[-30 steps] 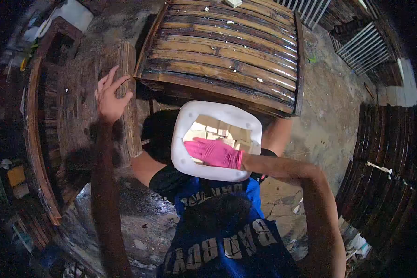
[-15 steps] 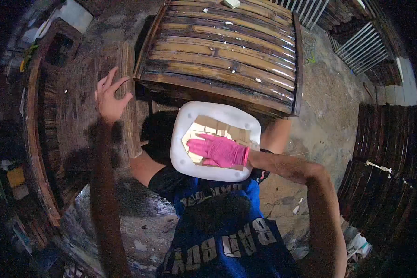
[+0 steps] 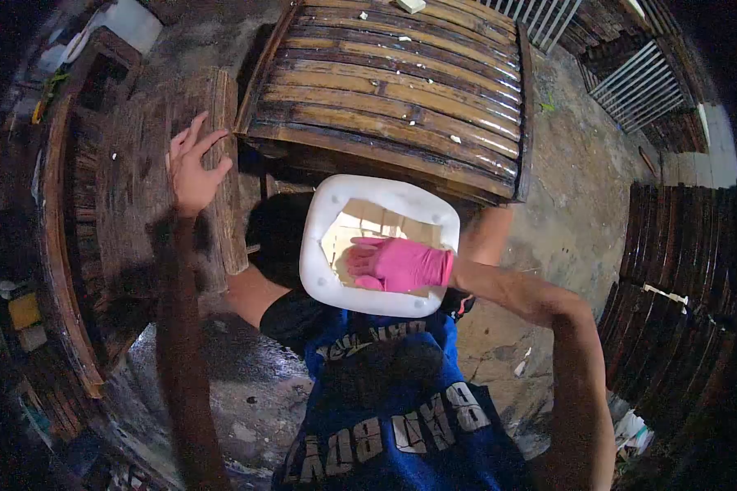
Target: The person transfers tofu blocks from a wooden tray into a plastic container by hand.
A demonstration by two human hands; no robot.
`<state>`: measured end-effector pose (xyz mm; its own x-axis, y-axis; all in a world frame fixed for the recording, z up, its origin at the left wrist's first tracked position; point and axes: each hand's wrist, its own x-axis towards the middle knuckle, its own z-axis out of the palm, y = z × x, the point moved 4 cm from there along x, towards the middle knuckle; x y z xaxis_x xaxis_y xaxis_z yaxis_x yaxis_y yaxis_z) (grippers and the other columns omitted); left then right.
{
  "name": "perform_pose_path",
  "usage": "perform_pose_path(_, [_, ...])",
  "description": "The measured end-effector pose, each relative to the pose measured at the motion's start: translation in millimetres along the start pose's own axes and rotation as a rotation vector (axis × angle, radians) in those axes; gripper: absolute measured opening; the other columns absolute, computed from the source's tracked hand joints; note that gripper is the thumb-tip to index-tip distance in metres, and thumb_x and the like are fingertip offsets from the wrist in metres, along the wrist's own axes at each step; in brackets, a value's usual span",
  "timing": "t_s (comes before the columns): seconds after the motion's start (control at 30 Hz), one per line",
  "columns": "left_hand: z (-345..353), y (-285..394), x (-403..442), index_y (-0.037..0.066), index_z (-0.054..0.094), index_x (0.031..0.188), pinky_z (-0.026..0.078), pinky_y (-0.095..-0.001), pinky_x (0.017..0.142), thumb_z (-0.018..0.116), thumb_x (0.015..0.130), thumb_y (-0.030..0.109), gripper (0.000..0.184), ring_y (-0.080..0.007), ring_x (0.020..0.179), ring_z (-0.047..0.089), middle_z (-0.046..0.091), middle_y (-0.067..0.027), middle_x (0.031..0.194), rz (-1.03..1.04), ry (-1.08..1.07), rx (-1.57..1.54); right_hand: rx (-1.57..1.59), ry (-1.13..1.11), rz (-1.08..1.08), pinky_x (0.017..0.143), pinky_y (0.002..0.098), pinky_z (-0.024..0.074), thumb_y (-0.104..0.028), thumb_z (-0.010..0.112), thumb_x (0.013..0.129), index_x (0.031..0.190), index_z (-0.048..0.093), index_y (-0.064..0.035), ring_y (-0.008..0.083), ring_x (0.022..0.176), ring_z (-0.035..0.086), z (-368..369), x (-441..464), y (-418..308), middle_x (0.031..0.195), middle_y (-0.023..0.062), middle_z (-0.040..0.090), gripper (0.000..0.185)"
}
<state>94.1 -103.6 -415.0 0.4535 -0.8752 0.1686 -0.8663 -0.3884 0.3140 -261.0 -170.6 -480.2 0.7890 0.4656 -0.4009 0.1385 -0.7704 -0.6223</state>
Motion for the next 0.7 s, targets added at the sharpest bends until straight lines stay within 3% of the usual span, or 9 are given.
perform_pose_path(0.03, [-1,1,1,0.022,0.07,0.121,0.028,-0.0553,0.113,0.074,0.074,0.022,0.047,-0.0334,0.136,0.038,0.041,0.004,0.155,0.003,0.01,-0.019,-0.003,-0.003,0.001,0.124,0.0441,0.0165,-0.037,0.047,0.099,0.151,0.031,-0.003,0.0283,0.147,0.03,0,-1,0,0.159,0.0154,0.029,0.064])
perform_pose_path(0.1, [-4,4,1,0.022,0.07,0.121,0.029,-0.0558,0.112,0.074,0.074,0.022,0.047,-0.0333,0.136,0.038,0.041,0.0042,0.155,-0.006,0.003,0.003,-0.036,0.527,-0.031,0.124,0.0445,0.0143,-0.036,0.047,0.099,0.152,0.031,-0.0045,0.026,0.149,0.024,-20,-9,-5,0.161,0.0147,0.026,0.064])
perform_pose_path(0.3, [0,-1,-1,0.022,0.07,0.12,0.029,-0.0562,0.111,0.073,0.074,0.023,0.046,-0.0326,0.136,0.038,0.041,0.0046,0.155,0.003,0.009,0.011,-0.36,0.323,-0.058,0.123,0.0464,0.0188,-0.033,0.048,0.099,0.151,0.03,-0.0036,0.0272,0.147,0.03,22,-5,1,0.155,0.0154,0.035,0.063])
perform_pose_path(0.37, [0,0,1,0.022,0.07,0.12,0.028,-0.056,0.112,0.074,0.074,0.023,0.046,-0.0327,0.136,0.038,0.041,0.0045,0.155,0.008,0.022,-0.017,0.129,0.06,0.255,0.12,0.0465,0.0254,-0.031,0.052,0.098,0.147,0.037,-0.0018,0.0295,0.141,0.038,-6,-10,16,0.149,0.0167,0.043,0.059])
perform_pose_path(0.4, [0,1,0,0.023,0.07,0.12,0.028,-0.0559,0.112,0.073,0.074,0.024,0.046,-0.0328,0.136,0.039,0.041,0.0046,0.155,0.014,0.023,0.001,0.198,0.694,0.088,0.116,0.0457,0.0322,-0.029,0.057,0.095,0.138,0.047,-0.0004,0.0337,0.135,0.044,-18,-13,12,0.142,0.0199,0.049,0.053])
perform_pose_path(0.5, [-2,3,-1,0.023,0.07,0.12,0.028,-0.0552,0.112,0.074,0.074,0.023,0.046,-0.033,0.135,0.039,0.041,0.0047,0.155,0.011,0.021,0.013,-0.093,0.814,0.201,0.106,0.0415,0.0439,-0.03,0.057,0.096,0.137,0.047,-0.0004,0.0329,0.127,0.052,-42,8,2,0.132,0.0191,0.055,0.052])
perform_pose_path(0.53, [-2,3,0,0.023,0.07,0.12,0.028,-0.0546,0.112,0.074,0.074,0.023,0.046,-0.033,0.135,0.039,0.041,0.0047,0.155,0.001,0.019,0.001,0.039,0.495,0.202,0.106,0.0417,0.0436,-0.028,0.054,0.097,0.138,0.047,-0.0026,0.0342,0.126,0.052,-43,16,2,0.131,0.0184,0.055,0.049])
perform_pose_path(0.67, [-2,3,1,0.023,0.07,0.12,0.029,-0.0544,0.112,0.075,0.073,0.021,0.047,-0.0328,0.135,0.039,0.041,0.0049,0.155,-0.012,0.018,0.025,0.273,0.541,0.155,0.112,0.0433,0.0377,-0.025,0.051,0.1,0.141,0.045,-0.0011,0.0346,0.132,0.048,-8,21,2,0.141,0.0227,0.048,0.048])
perform_pose_path(0.7, [-1,2,2,0.023,0.07,0.12,0.029,-0.0543,0.112,0.076,0.073,0.02,0.048,-0.0329,0.135,0.039,0.041,0.0048,0.155,0.0,0.032,0.01,0.463,0.713,0.182,0.109,0.0411,0.0408,-0.024,0.05,0.101,0.14,0.047,-0.0013,0.0318,0.129,0.052,-14,9,5,0.138,0.0222,0.051,0.046])
